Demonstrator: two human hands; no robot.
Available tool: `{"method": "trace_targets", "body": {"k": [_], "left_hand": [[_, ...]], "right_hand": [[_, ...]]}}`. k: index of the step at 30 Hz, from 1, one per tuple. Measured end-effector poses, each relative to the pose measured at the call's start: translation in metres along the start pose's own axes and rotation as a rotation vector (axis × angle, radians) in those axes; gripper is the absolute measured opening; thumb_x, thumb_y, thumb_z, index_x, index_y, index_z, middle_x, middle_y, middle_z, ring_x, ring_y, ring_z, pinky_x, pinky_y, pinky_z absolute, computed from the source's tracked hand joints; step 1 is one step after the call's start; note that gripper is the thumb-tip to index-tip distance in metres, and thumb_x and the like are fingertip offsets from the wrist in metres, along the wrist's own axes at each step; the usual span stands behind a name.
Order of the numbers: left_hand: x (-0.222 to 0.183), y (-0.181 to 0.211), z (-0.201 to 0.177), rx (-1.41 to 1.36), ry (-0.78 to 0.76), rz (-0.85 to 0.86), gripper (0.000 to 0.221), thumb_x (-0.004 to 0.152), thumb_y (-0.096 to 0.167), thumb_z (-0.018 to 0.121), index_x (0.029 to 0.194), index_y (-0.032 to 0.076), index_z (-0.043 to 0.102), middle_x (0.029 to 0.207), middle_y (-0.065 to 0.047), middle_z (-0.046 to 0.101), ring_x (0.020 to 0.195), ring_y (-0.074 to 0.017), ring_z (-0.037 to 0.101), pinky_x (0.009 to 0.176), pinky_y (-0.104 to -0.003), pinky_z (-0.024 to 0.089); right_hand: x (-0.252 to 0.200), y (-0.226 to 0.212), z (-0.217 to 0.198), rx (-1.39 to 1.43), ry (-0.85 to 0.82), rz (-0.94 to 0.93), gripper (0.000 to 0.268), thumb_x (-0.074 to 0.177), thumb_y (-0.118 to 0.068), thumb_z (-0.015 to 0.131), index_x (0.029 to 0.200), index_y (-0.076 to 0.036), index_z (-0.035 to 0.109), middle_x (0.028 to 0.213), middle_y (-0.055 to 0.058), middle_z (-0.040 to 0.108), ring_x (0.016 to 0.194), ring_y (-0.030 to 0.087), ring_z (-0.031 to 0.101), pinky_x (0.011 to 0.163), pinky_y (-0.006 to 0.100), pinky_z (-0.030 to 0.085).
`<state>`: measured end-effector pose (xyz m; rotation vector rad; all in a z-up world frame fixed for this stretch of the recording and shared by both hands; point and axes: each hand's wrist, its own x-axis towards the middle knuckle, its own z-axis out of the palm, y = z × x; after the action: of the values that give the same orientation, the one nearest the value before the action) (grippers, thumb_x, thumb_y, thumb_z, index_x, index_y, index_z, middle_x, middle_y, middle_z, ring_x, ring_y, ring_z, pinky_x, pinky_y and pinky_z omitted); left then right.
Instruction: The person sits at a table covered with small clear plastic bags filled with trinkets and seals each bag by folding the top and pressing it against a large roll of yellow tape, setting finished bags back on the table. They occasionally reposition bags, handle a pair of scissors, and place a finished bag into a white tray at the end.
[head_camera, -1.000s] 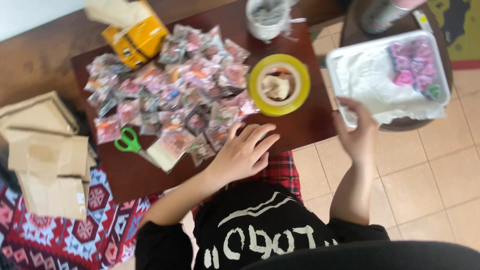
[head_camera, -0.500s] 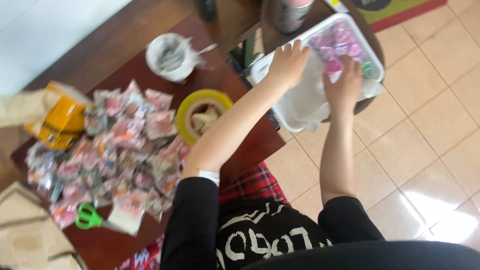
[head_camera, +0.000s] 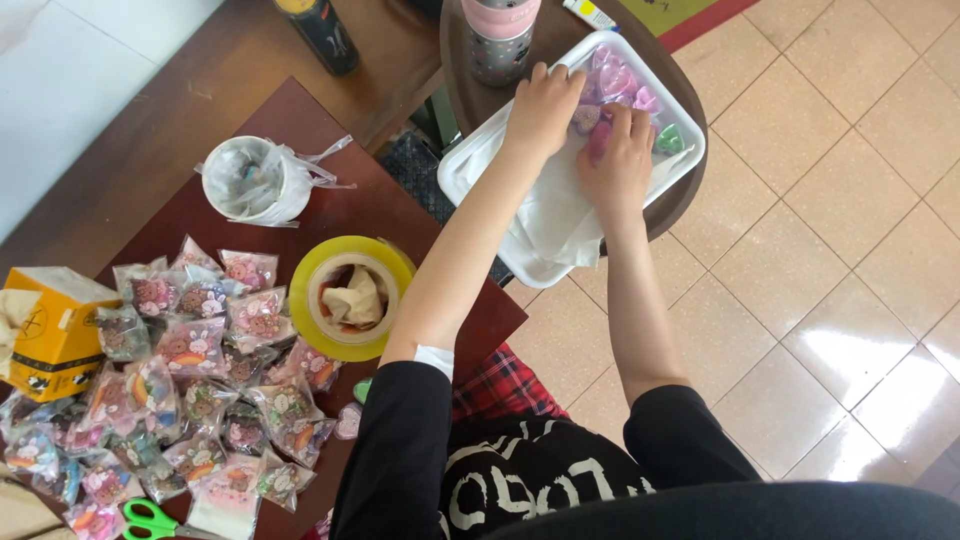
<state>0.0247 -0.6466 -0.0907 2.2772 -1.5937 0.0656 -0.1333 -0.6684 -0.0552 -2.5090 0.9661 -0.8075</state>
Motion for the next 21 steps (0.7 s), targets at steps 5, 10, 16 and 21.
{"method": "trace_targets", "body": {"k": [5, 10, 16, 21], "left_hand": [[-0.003, -0.001, -0.007, -0.123, -0.009, 0.001, 0.055, 0.063, 0.003, 0.083, 0.116, 0.005, 0.065, 0.118, -0.012, 0.062, 0.11, -0.0351, 0.058, 0.082, -0.043, 0.057], [-0.002, -0.004, 0.015, -0.184, 0.043, -0.023, 0.02, 0.075, 0.006, 0.077, 0.094, 0.006, 0.073, 0.113, -0.013, 0.061, 0.108, -0.0335, 0.06, 0.077, -0.043, 0.059], [-0.02, -0.003, -0.022, 0.005, 0.084, 0.073, 0.006, 0.077, 0.0, 0.068, 0.08, 0.004, 0.072, 0.107, -0.01, 0.062, 0.108, -0.0304, 0.063, 0.072, -0.037, 0.06], [-0.085, -0.009, -0.142, -0.199, 0.171, 0.232, 0.013, 0.08, 0.007, 0.073, 0.092, 0.006, 0.074, 0.105, -0.01, 0.064, 0.104, -0.0296, 0.063, 0.08, -0.039, 0.059]], "right_hand": [[0.005, -0.009, -0.001, -0.035, 0.008, 0.022, 0.055, 0.083, -0.014, 0.085, 0.133, -0.007, 0.062, 0.119, 0.019, 0.054, 0.113, 0.04, 0.056, 0.084, 0.048, 0.053], [0.005, -0.008, -0.004, -0.01, 0.028, 0.033, 0.05, 0.082, -0.017, 0.088, 0.126, -0.007, 0.065, 0.121, 0.016, 0.056, 0.113, 0.038, 0.058, 0.084, 0.047, 0.053], [-0.004, -0.015, -0.023, 0.093, -0.027, -0.006, 0.049, 0.079, -0.01, 0.089, 0.123, -0.006, 0.068, 0.119, 0.013, 0.063, 0.109, 0.034, 0.063, 0.087, 0.044, 0.054], [-0.026, -0.066, -0.076, 0.148, -0.1, -0.112, 0.052, 0.079, -0.007, 0.093, 0.124, -0.002, 0.067, 0.115, 0.012, 0.069, 0.097, 0.029, 0.066, 0.086, 0.042, 0.055]]}}
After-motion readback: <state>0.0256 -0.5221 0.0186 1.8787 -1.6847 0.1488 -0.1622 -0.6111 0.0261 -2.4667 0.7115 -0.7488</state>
